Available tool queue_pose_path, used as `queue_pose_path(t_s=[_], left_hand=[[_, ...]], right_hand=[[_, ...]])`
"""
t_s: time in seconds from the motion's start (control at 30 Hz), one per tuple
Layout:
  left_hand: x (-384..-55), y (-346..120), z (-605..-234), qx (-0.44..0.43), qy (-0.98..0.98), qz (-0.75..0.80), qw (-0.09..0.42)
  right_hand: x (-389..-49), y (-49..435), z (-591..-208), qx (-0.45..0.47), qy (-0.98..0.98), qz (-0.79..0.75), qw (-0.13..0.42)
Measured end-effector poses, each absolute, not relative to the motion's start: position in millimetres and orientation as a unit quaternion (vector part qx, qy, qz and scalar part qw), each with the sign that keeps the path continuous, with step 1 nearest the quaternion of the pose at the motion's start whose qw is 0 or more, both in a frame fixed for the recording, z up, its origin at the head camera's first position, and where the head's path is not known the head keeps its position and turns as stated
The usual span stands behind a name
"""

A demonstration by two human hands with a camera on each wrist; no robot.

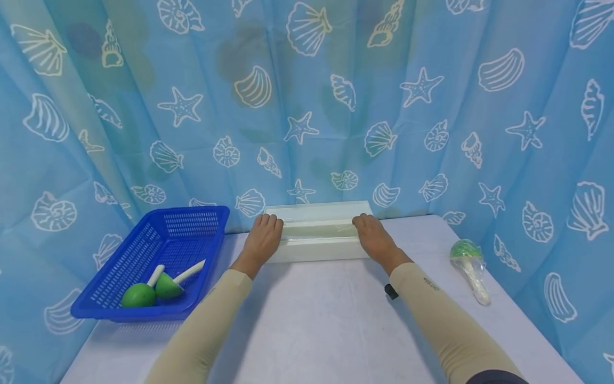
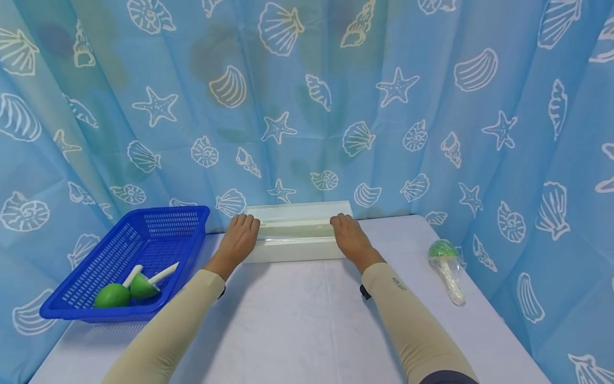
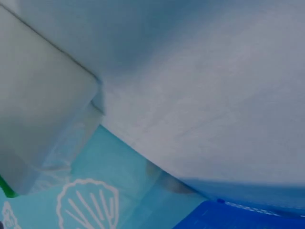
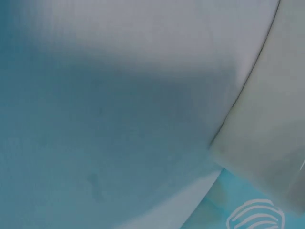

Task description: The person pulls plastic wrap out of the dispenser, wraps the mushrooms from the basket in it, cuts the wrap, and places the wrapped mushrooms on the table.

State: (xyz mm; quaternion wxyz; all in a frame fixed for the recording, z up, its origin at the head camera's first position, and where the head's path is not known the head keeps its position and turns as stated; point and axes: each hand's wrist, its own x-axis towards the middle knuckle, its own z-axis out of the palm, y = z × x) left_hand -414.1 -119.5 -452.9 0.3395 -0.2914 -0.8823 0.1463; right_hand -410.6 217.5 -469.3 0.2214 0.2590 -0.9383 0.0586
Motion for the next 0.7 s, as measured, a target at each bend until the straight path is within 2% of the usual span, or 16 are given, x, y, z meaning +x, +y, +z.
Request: queue_pose_path(t_s=[0.33, 0.53, 0.7], left_hand=[[-415.9, -128.1, -454.4, -0.312, -0.863, 0.12, 0.379], [-415.6, -127.2, -449.7, -0.311, -0.861, 0.105, 0.388], [-414.0, -125.3, -444.9, -0.306, -0.862, 0.102, 0.392]], right_hand=[[-414.0, 219.7, -454.3, 0.285, -0.915, 0.004, 0.286], [-409.6, 217.2, -446.3, 0.279, -0.914, 0.019, 0.293], [-411.1, 217.1, -441.3, 0.286, -0.9, 0.016, 0.329]])
